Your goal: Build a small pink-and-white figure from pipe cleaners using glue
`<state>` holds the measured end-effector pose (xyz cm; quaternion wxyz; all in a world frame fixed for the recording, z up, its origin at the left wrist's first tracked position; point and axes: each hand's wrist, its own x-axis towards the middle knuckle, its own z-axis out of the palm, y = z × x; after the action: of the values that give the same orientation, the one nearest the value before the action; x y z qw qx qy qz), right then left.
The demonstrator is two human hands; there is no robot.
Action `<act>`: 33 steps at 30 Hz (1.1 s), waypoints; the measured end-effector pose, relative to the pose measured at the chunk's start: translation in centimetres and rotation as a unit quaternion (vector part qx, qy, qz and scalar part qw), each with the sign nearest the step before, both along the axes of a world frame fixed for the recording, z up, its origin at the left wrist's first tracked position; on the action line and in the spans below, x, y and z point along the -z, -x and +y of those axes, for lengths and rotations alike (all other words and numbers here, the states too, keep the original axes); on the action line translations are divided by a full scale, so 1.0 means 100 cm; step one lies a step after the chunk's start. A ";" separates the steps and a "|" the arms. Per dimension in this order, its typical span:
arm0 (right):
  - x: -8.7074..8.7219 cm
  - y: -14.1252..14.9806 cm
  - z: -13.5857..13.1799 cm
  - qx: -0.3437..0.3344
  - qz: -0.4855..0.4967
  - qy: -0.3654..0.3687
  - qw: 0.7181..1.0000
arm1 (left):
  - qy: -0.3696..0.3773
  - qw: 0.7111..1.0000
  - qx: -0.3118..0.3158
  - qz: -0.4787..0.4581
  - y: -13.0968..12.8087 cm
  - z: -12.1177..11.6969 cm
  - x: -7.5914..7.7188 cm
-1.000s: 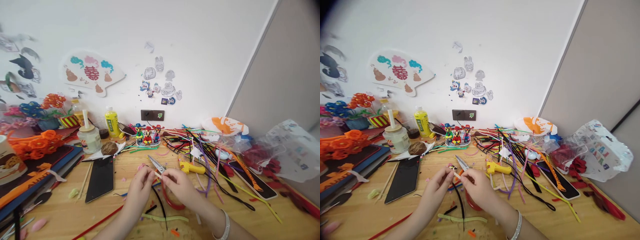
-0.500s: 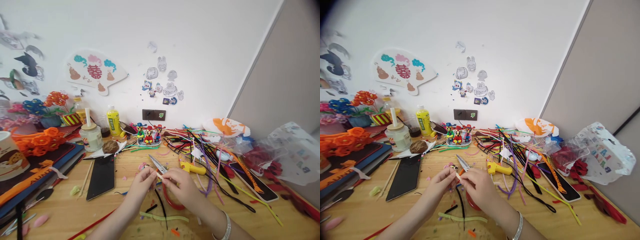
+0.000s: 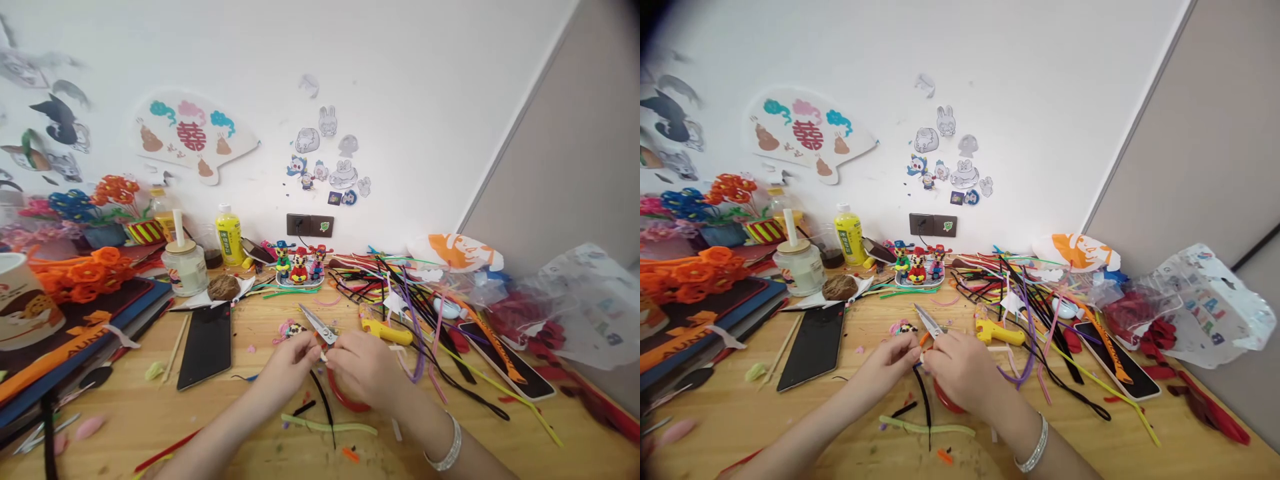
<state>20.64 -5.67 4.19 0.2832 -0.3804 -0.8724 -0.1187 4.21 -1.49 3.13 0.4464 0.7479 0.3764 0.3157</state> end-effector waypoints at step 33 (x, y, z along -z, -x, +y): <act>-0.001 -0.001 0.005 0.020 0.107 0.190 0.976 | 0.000 0.998 -0.052 -0.042 -0.001 -0.002 0.000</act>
<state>20.72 -5.18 4.32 0.2951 -0.4546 -0.8361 0.0848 4.32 -1.72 3.10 0.4443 0.7136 0.3959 0.3697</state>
